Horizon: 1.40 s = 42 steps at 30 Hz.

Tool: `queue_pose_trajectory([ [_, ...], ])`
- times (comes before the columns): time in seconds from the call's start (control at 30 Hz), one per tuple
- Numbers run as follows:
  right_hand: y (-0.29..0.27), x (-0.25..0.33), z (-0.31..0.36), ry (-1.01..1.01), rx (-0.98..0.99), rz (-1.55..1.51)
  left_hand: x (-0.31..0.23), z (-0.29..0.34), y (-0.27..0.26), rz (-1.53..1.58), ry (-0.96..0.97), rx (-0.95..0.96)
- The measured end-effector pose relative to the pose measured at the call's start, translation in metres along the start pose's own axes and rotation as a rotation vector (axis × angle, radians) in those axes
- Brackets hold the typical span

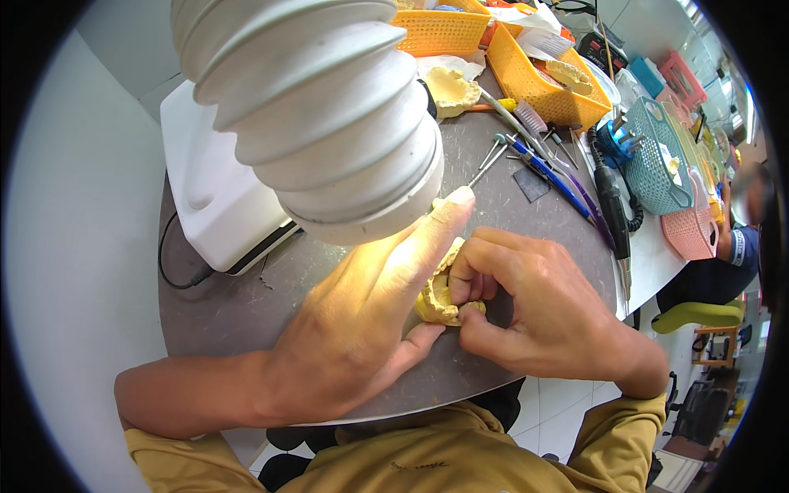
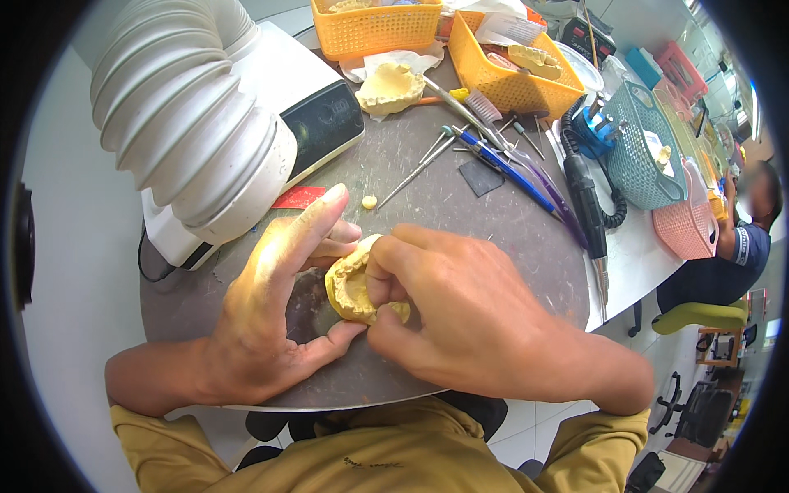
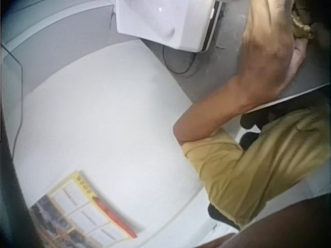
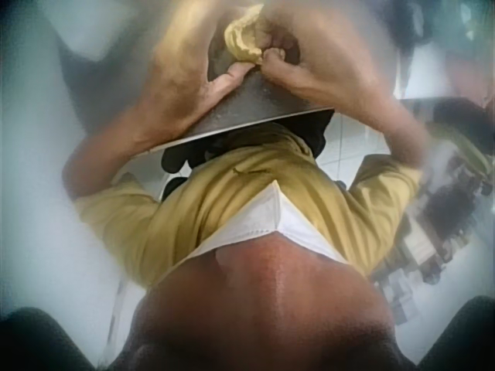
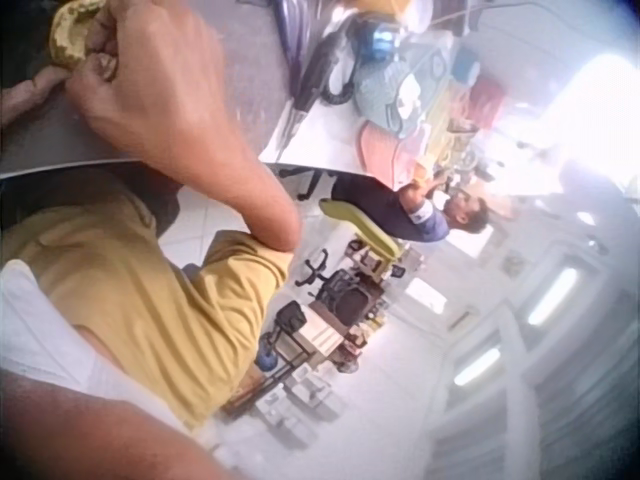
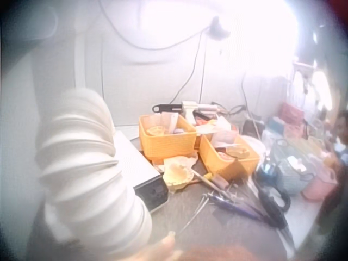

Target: The person uses a rotary tool to grind and shape a small dental component. They repeatedly fit the component into a yellow dental cast, brush away debris, and continue refining the shape.

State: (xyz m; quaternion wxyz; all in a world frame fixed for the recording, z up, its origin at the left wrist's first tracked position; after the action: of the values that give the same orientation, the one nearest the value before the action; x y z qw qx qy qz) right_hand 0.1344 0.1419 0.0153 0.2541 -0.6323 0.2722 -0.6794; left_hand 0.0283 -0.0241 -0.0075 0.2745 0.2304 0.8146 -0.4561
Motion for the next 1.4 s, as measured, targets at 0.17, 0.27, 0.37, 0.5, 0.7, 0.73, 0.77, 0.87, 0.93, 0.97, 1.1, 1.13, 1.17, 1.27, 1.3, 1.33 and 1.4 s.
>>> queue_pose_trajectory([
  [0.17, 0.001, 0.002, 0.0, 0.099, -0.084, -0.014, -0.001, -0.003, -0.002, -0.123, 0.106, -0.041],
  [0.27, -0.004, 0.006, -0.003, 0.247, -0.057, -0.034, 0.002, -0.003, -0.002, -0.209, 0.169, -0.057],
  [0.37, -0.005, 0.011, -0.004, 0.303, -0.048, -0.042, 0.004, -0.001, 0.001, -0.237, 0.229, -0.11],
  [0.5, -0.006, 0.013, -0.005, 0.338, -0.005, -0.09, 0.005, 0.0, -0.002, -0.251, 0.275, -0.105],
  [0.7, -0.009, 0.014, -0.009, 0.424, 0.103, -0.05, 0.002, 0.004, 0.0, -0.267, 0.273, -0.109],
  [0.73, -0.009, 0.015, -0.009, 0.429, 0.109, -0.058, 0.0, 0.005, -0.001, -0.271, 0.254, -0.098],
  [0.77, -0.01, 0.015, -0.008, 0.36, 0.049, -0.018, -0.001, 0.005, -0.001, -0.272, 0.235, -0.088],
  [0.87, -0.017, 0.014, -0.004, 0.219, -0.114, 0.059, -0.01, 0.004, -0.007, -0.306, 0.135, -0.032],
  [0.93, -0.028, 0.01, -0.005, 0.213, -0.201, 0.049, -0.013, 0.005, -0.009, -0.327, 0.078, -0.004],
  [0.97, -0.035, 0.009, -0.004, 0.262, -0.165, 0.063, -0.014, 0.004, -0.011, -0.254, 0.057, 0.019],
  [1.1, -0.042, -0.015, -0.009, 0.007, -0.315, 0.246, -0.008, 0.0, -0.017, -0.125, -0.036, 0.013],
  [1.13, -0.043, -0.018, -0.01, -0.011, -0.358, 0.224, -0.005, -0.004, -0.019, -0.134, -0.062, -0.014],
  [1.17, -0.041, -0.02, -0.012, -0.032, -0.395, 0.201, -0.003, -0.011, -0.022, -0.216, -0.039, -0.051],
  [1.27, -0.039, -0.015, -0.007, -0.131, -0.556, 0.139, 0.017, -0.024, -0.015, -0.222, 0.048, -0.013],
  [1.3, -0.036, -0.014, -0.005, -0.169, -0.612, 0.115, 0.021, -0.027, -0.009, -0.222, 0.053, -0.04],
  [1.33, -0.034, -0.011, -0.003, -0.176, -0.653, 0.101, 0.022, -0.031, -0.005, -0.284, 0.068, -0.036],
  [1.4, -0.03, -0.01, 0.001, -0.181, -0.738, 0.067, 0.025, -0.039, 0.001, -0.404, 0.099, -0.017],
])
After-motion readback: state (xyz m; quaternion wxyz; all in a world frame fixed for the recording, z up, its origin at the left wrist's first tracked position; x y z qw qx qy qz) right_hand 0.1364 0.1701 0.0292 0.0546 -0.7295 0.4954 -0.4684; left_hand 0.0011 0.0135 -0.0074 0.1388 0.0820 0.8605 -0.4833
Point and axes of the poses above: each hand's wrist, its own z-axis away from the middle knuckle, its own y-axis out of the palm, x = y × z, the point moved 2 cm from there along -z, towards the middle knuckle, and after that the axes turned 1 degree about y, right-handed, at the moved point
